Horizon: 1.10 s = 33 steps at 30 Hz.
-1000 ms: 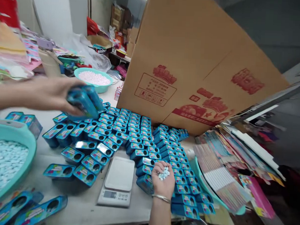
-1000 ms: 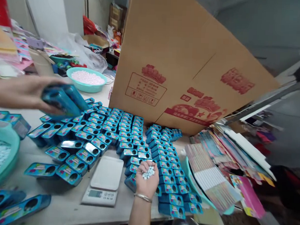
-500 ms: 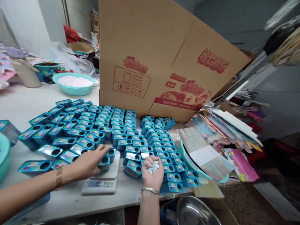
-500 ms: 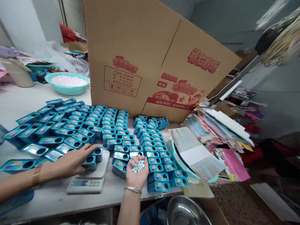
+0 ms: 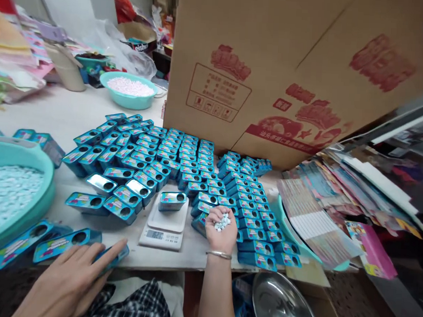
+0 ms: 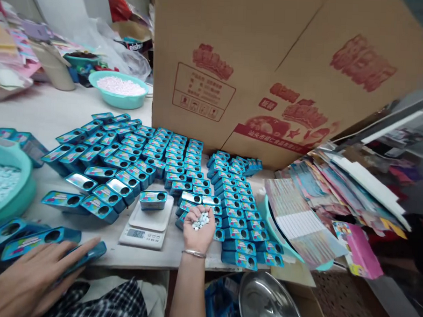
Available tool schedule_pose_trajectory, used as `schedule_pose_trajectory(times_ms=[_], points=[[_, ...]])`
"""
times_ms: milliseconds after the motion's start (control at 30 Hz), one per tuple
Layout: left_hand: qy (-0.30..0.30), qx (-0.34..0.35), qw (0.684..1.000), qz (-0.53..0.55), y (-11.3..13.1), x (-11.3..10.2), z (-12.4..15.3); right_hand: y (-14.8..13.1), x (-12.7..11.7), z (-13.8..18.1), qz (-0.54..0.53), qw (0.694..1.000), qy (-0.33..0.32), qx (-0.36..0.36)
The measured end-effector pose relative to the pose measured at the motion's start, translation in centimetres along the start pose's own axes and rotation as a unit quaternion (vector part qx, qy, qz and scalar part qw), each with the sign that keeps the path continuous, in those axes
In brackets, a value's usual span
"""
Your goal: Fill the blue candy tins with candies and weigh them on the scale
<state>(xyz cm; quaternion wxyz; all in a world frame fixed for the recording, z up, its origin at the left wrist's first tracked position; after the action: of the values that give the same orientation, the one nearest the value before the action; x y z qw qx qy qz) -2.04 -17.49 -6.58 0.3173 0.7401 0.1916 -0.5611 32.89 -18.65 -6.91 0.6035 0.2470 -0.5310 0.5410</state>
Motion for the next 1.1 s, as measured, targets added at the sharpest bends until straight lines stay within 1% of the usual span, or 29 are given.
schedule_pose_trajectory(times_ms=[67, 167, 333, 500, 533, 600, 700, 733, 800, 867, 900, 933, 1000, 1100], points=[[-0.005, -0.03, 0.999, -0.033, -0.3, 0.4, -0.3, 0.7, 0.4, -0.3, -0.005, 1.0, 0.004, 0.015], [-0.015, -0.067, 0.996, -0.048, -0.5, 1.2, -1.3, 1.3, 0.8, -0.5, -0.002, 1.0, 0.001, 0.026], [-0.042, -0.084, 0.993, -0.069, -0.7, 2.5, -2.4, 0.9, 0.9, -0.5, 0.048, 0.999, -0.012, 0.014], [-0.068, -0.091, 0.991, -0.075, -0.9, 2.5, -2.7, 0.4, 0.7, -0.5, 0.03, 0.999, 0.009, 0.009], [-0.062, -0.093, 0.992, -0.066, -0.9, 2.4, -2.7, 0.5, 0.8, -0.5, 0.025, 1.0, 0.015, 0.009], [-0.021, -0.093, 0.995, -0.038, -0.7, 1.9, -2.6, 0.6, 0.9, -0.5, 0.02, 1.0, 0.021, 0.008], [0.061, -0.08, 0.994, 0.036, -0.4, 0.2, -2.9, 1.0, 1.4, -0.7, 0.038, 0.999, 0.013, 0.002], [0.073, -0.071, 0.993, 0.066, -0.3, -0.5, -3.5, 1.1, 1.6, -0.9, 0.048, 0.999, 0.005, 0.0], [0.067, -0.045, 0.99, 0.12, -0.2, -1.8, -5.5, 1.4, 2.1, -1.3, 0.061, 0.998, -0.012, -0.001], [0.048, -0.016, 0.987, 0.153, -0.2, -2.6, -8.6, 1.8, 2.7, -1.8, 0.065, 0.998, -0.02, 0.002], [0.034, -0.004, 0.986, 0.162, -0.2, -2.7, -10.3, 2.1, 3.0, -2.0, 0.069, 0.997, -0.018, 0.001], [0.015, 0.006, 0.986, 0.168, -0.2, -2.4, -12.1, 2.4, 3.2, -2.2, 0.077, 0.997, -0.011, -0.002], [-0.038, 0.017, 0.985, 0.167, -0.2, -1.2, -15.4, 2.9, 3.5, -2.5, 0.105, 0.994, 0.012, -0.021], [-0.118, 0.007, 0.979, 0.167, 0.0, 1.6, -18.7, 3.9, 3.7, -2.4, 0.113, 0.99, 0.069, -0.042]])
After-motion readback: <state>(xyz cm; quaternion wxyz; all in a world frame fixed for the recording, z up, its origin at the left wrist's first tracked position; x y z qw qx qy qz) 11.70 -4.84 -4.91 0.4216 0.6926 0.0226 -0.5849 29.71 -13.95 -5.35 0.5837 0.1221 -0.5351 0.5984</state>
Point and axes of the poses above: each hand's wrist, its own z-axis away from the middle knuckle, its own x-axis out of the palm, y = z × x, the point moved 2 cm from there along -z, towards the middle knuckle, and after that the axes turned 9 degrees about z, right-handed, at the moved point
